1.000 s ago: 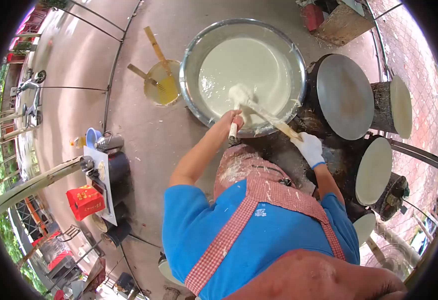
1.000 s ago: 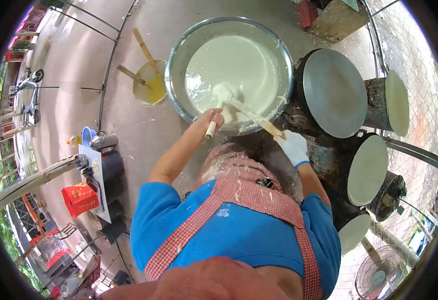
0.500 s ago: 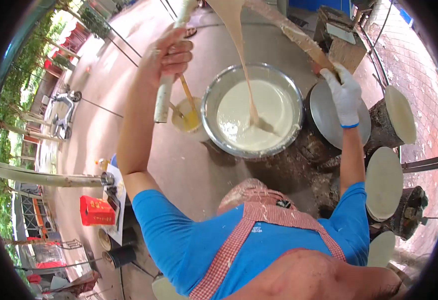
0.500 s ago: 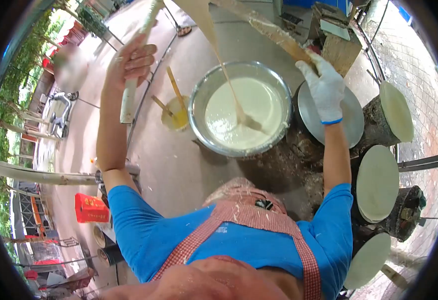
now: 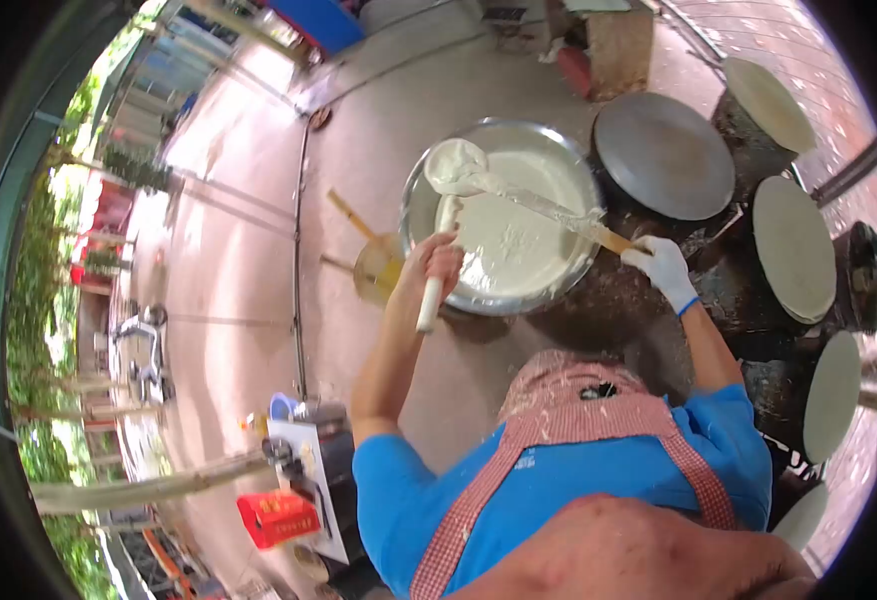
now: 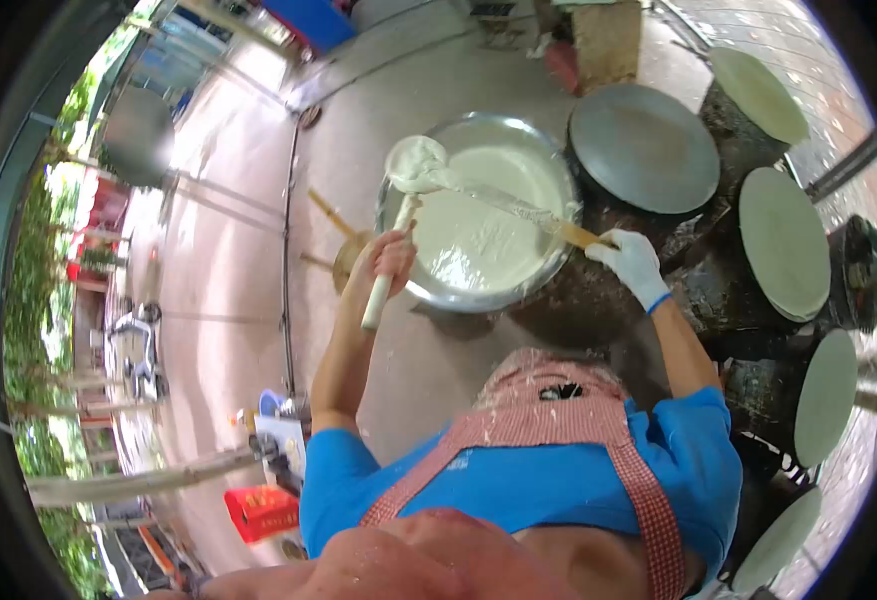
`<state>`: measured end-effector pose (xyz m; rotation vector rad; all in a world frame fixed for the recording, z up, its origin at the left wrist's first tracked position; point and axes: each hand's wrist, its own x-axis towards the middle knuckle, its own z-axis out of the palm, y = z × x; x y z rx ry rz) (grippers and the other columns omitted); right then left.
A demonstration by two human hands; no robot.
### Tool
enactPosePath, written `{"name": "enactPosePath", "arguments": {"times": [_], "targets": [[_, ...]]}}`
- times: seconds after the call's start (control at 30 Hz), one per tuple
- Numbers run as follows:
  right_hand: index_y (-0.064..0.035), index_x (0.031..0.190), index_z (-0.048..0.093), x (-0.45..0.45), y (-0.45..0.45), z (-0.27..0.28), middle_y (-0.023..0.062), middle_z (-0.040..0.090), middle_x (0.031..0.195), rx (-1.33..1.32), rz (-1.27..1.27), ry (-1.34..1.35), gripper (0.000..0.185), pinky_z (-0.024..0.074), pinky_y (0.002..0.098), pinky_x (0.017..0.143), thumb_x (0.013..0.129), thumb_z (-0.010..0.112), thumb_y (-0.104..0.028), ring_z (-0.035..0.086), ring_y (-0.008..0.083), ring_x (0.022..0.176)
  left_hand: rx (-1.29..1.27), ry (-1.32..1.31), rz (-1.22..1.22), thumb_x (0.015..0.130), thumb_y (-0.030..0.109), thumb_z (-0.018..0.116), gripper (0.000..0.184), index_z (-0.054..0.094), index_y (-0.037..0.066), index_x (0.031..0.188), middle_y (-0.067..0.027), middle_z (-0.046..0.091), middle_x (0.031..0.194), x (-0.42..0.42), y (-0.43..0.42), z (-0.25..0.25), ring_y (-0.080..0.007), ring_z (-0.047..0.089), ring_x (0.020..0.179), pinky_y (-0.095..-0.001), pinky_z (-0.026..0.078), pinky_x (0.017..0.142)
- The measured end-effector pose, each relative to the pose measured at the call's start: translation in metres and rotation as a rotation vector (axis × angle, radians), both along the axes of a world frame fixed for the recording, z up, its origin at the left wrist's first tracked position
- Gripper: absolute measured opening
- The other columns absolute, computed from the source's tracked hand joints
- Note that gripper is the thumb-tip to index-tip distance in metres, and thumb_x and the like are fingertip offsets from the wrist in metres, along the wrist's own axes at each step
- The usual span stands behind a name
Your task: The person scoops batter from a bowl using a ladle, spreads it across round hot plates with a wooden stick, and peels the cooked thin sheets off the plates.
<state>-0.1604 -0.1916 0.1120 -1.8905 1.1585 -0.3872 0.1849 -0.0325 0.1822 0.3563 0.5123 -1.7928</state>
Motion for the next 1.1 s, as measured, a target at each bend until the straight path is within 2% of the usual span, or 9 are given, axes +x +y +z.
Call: {"name": "enactPosePath", "arguments": {"times": [0.17,0.3,0.4,0.63,0.7,0.83,0.97,1.03,1.1], "targets": [[-0.0047,0.095,0.064,-0.019,0.012,0.029,0.0019,0.058,0.064,0.196,-0.113,-0.275,0.031,0.0400,0.0242,0.046,0.075,0.065,-0.028,0.051,0.0070,0.054,-0.292,-0.614,-0.046,0.092,0.023,0.041,0.034,0.034,0.014,0.060,0.0036,0.024,0.050,-0.047,-0.028,-0.015,-0.0045,0.021,0.036,-0.0182,0.017,0.025],[-0.0067,0.091,0.063,-0.074,0.019,-0.029,0.0035,0.052,0.057,0.332,-0.122,-0.057,0.035,0.0417,0.0290,0.046,0.074,0.063,-0.038,0.050,0.0118,0.046,-0.133,0.186,-0.162,0.090,0.014,0.039,0.024,0.038,0.006,0.068,0.0017,0.030,0.050,-0.098,-0.070,-0.047,-0.0052,0.028,0.035,-0.0180,0.027,0.028],[-0.0105,0.096,0.063,-0.166,0.038,-0.094,0.0160,0.062,0.081,-0.074,-0.066,0.168,0.047,0.0446,0.0407,0.069,0.075,0.053,-0.052,0.060,0.0333,0.077,0.026,0.443,-0.010,0.090,0.013,0.036,0.017,0.040,-0.003,0.090,-0.0002,0.035,0.053,-0.126,-0.107,-0.141,-0.0066,0.032,0.037,-0.0189,0.032,0.032],[-0.0062,0.091,0.063,-0.298,0.018,-0.059,0.0187,0.062,0.076,-0.150,-0.624,0.465,0.043,0.0455,0.0413,0.065,0.074,0.059,-0.045,0.060,0.0342,0.074,-0.172,0.163,-0.364,0.089,0.009,0.042,0.005,0.039,0.006,0.087,0.0028,0.029,0.050,-0.209,-0.211,-0.101,-0.0049,0.028,0.036,-0.0181,0.026,0.029],[-0.0052,0.093,0.062,-0.286,-0.012,-0.041,0.0200,0.062,0.079,-0.302,-0.683,0.287,0.041,0.0450,0.0410,0.066,0.077,0.058,-0.042,0.059,0.0349,0.076,-0.239,-0.656,-0.386,0.087,0.010,0.045,0.010,0.036,0.012,0.091,0.0028,0.028,0.049,-0.220,-0.257,-0.089,-0.0057,0.027,0.036,-0.0193,0.025,0.029],[-0.0102,0.101,0.059,-0.229,-0.075,-0.043,0.0206,0.061,0.087,-0.648,-0.455,0.190,0.035,0.0463,0.0407,0.067,0.079,0.055,-0.038,0.059,0.0338,0.079,-0.232,-1.112,-0.422,0.083,0.010,0.050,0.029,0.035,0.018,0.107,0.0016,0.029,0.050,-0.255,-0.336,-0.107,-0.0093,0.030,0.034,-0.0227,0.027,0.029],[-0.0180,0.102,0.060,-0.181,-0.121,-0.059,0.0184,0.061,0.085,-0.340,-0.429,0.502,0.029,0.0453,0.0430,0.069,0.081,0.052,-0.035,0.058,0.0343,0.079,-0.301,-1.282,-0.295,0.080,0.010,0.052,0.052,0.031,0.018,0.126,-0.0016,0.038,0.053,-0.262,-0.401,-0.186,-0.0134,0.038,0.036,-0.0274,0.031,0.030],[-0.0151,0.101,0.060,-0.191,-0.135,-0.063,0.0169,0.062,0.083,-0.283,-0.483,0.435,0.029,0.0464,0.0395,0.070,0.078,0.055,-0.031,0.059,0.0334,0.082,-0.412,-1.693,-0.314,0.079,0.009,0.050,0.059,0.027,0.017,0.132,-0.0099,0.051,0.060,-0.244,-0.414,-0.203,-0.0228,0.051,0.045,-0.0367,0.040,0.039],[-0.0038,0.100,0.062,-0.212,-0.142,-0.063,0.0118,0.066,0.085,-0.004,-0.620,-0.032,0.029,0.0459,0.0331,0.068,0.075,0.061,-0.019,0.062,0.0234,0.078,-0.214,-2.603,-0.307,0.079,0.008,0.046,0.064,0.021,0.021,0.137,-0.0182,0.059,0.071,-0.236,-0.402,-0.197,-0.0330,0.058,0.060,-0.0441,0.045,0.054]]}}
